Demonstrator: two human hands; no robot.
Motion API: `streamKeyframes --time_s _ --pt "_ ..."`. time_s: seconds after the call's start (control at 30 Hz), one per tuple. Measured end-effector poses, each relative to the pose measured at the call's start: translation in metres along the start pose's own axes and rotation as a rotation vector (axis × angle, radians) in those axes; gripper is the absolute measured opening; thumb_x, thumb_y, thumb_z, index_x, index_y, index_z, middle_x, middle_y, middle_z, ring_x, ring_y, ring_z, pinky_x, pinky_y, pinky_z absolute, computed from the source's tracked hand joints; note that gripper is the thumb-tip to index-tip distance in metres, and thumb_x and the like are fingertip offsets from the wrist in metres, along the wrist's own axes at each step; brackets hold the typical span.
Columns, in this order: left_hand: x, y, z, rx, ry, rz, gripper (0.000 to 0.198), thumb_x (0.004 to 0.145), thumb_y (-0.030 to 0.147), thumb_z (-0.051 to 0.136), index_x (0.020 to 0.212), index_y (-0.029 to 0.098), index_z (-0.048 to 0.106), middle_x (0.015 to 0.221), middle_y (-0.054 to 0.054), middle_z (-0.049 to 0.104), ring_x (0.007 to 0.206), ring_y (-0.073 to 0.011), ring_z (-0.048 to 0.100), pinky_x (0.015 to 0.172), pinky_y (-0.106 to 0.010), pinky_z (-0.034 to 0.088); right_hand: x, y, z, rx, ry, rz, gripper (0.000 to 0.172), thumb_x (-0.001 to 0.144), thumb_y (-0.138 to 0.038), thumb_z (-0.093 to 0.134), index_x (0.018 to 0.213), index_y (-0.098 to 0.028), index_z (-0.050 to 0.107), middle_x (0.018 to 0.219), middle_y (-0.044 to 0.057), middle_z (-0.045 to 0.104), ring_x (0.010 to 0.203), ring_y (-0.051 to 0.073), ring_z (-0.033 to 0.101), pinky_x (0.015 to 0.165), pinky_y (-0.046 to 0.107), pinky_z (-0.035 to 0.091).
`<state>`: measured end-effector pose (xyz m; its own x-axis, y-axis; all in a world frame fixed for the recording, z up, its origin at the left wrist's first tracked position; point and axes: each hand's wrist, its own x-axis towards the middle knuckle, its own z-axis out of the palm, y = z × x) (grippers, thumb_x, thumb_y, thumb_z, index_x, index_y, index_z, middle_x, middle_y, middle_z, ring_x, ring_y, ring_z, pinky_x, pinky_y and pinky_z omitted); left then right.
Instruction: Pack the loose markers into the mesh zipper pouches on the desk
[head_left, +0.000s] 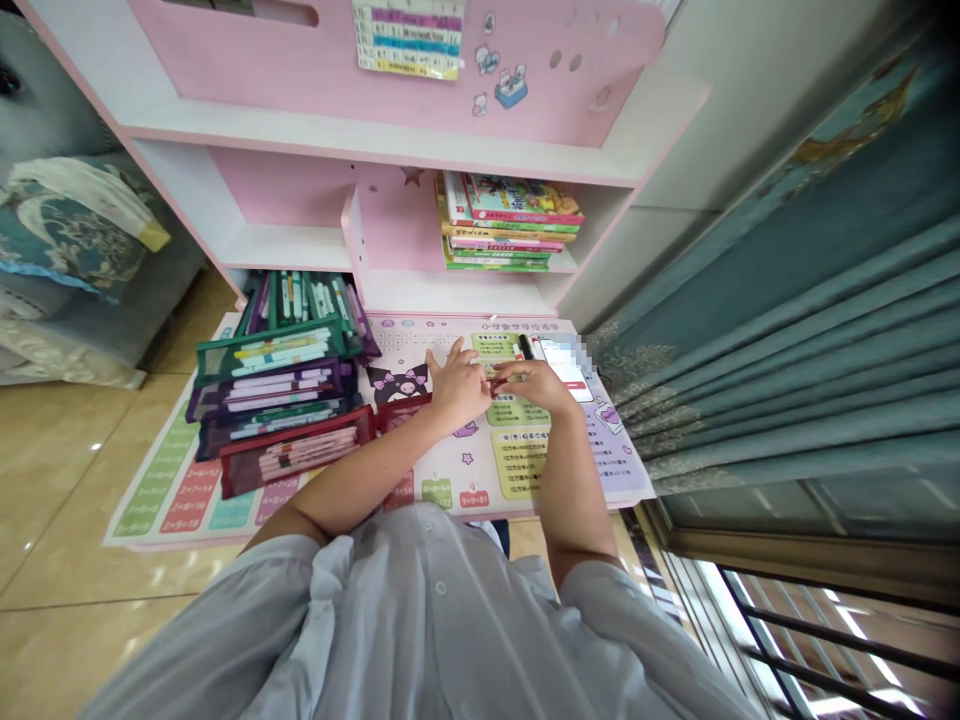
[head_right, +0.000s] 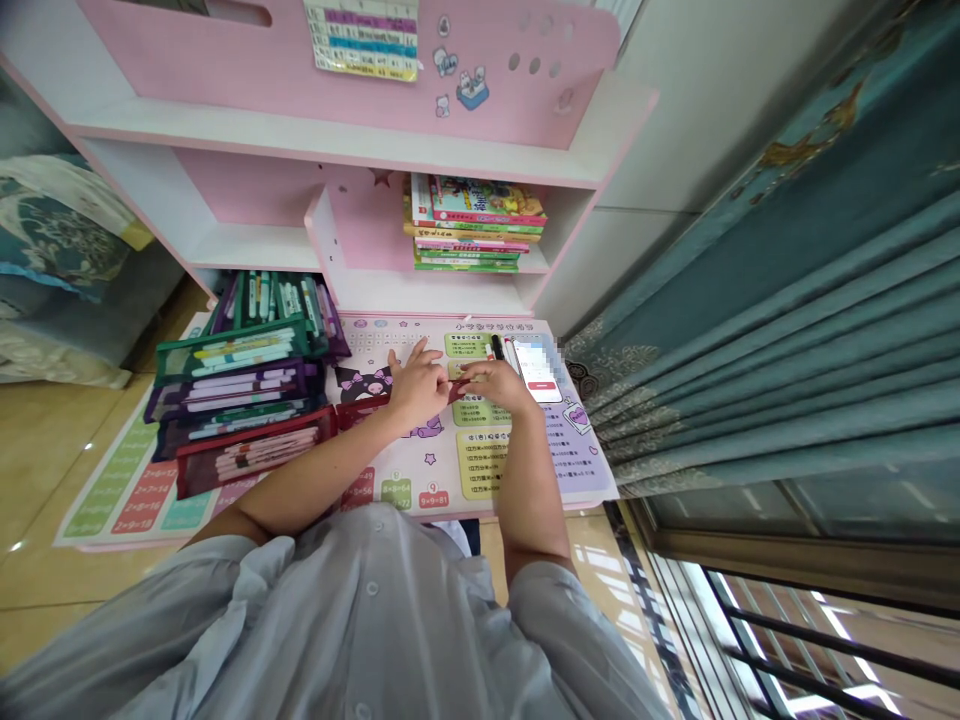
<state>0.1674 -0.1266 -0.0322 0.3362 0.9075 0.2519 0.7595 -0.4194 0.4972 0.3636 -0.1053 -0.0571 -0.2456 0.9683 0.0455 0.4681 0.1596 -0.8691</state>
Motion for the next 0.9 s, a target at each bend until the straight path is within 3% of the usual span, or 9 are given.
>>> streamKeyframes --time_s 0.13,0.6,0.9 --pt "-0.001 -0.003 -0.002 -0.002 0.012 -0.018 0.015 0.075 0.012 0.06 0.066 0.02 0.069 0.128 -0.01 0.064 0.141 -0.0392 0.036 0.109 -0.081 0.01 -0.001 0.001 -0.002 -0.014 0.032 0.017 0.023 0.059 -0.04 0.083 0.074 -0.024 0.078 0.107 0.006 0.075 0.109 0.03 0.068 0.104 0.045 0.048" --pt "-0.006 -0.011 -0.009 0.028 -0.005 -0.022 0.015 0.075 0.014 0.06 0.062 0.019 0.067 0.128 -0.01 0.065 0.141 -0.0406 0.036 0.109 -0.082 0.013 -0.002 0.001 -0.001 -0.006 0.04 0.027 0.024 0.059 -0.039 0.084 0.074 -0.023 0.076 0.103 0.007 0.076 0.109 0.031 0.068 0.101 0.045 0.051" --pt "-0.01 -0.009 -0.023 0.101 -0.117 -0.06 0.017 0.08 0.021 0.057 0.071 0.02 0.071 0.136 -0.005 0.06 0.146 -0.0368 0.028 0.114 -0.076 0.013 -0.003 -0.002 -0.002 -0.024 0.012 0.017 0.024 0.061 -0.042 0.082 0.075 -0.024 0.076 0.1 0.006 0.077 0.112 0.03 0.067 0.1 0.043 0.052"
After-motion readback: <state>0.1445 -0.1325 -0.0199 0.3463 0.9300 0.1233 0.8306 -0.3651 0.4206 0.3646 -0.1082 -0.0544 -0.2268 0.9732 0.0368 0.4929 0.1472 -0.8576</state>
